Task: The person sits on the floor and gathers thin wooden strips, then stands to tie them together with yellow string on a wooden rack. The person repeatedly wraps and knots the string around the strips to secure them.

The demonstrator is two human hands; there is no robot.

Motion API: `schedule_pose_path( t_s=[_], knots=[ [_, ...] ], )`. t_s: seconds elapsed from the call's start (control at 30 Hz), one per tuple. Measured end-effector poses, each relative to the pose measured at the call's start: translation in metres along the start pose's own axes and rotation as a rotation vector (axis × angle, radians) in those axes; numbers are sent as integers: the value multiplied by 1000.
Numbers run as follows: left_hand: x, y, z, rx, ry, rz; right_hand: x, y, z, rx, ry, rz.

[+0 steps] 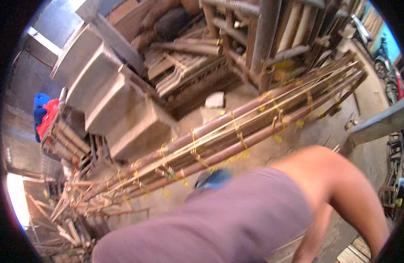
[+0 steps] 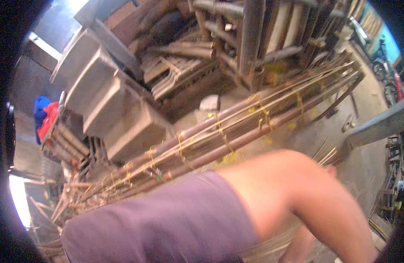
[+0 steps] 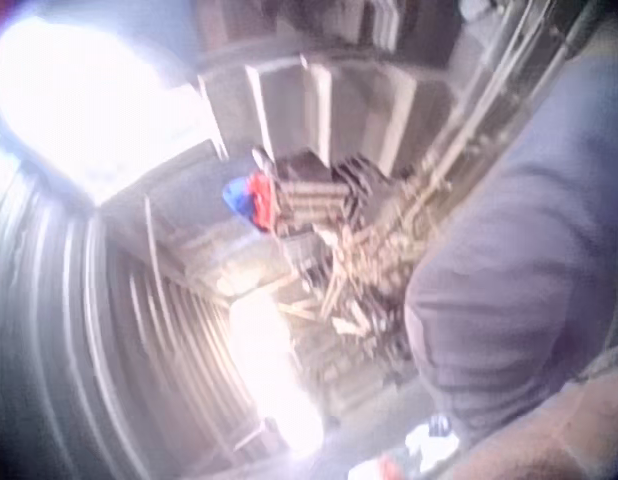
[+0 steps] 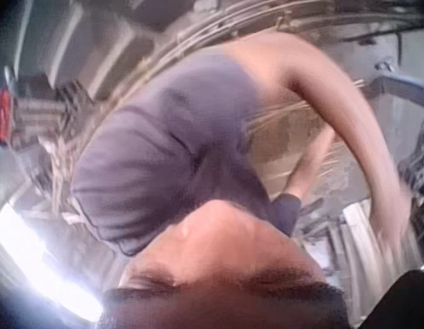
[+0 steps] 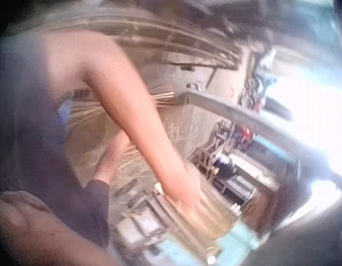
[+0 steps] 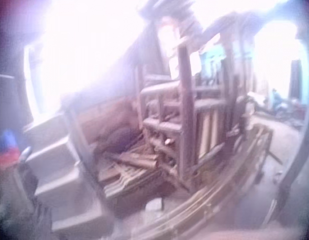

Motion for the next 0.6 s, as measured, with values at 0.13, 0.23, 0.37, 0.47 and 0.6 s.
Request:
schedule_pose_path(
  t_s=[0.13, 0.23, 0.37, 0.47, 0.6],
  knots=[
    [-30, -32, 34, -9, 155, -69, 40, -41, 46, -9, 46, 247],
    [-39, -74, 30, 38, 156, -114, 38, 20, 36, -177, 60, 99],
    [16, -209, -16, 273, 208, 15, 40, 126, -27, -470, -57, -194],
    [58, -295, -134, 637, 89, -112, 43, 175, -97, -734, -180, -335],
    [68, -300, -267, 1152, 226, -342, 38, 174, -140, -1018, -319, -404]
  ],
)
Point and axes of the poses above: each hand's wrist, its own z-axis towards the middle knuckle, its own x-axis out of the back of the hand, y = z × x, the point moved 2 cm from there along z, towards the middle knuckle, and after that the axes turned 1 degree about z, right-handed, at the moved point
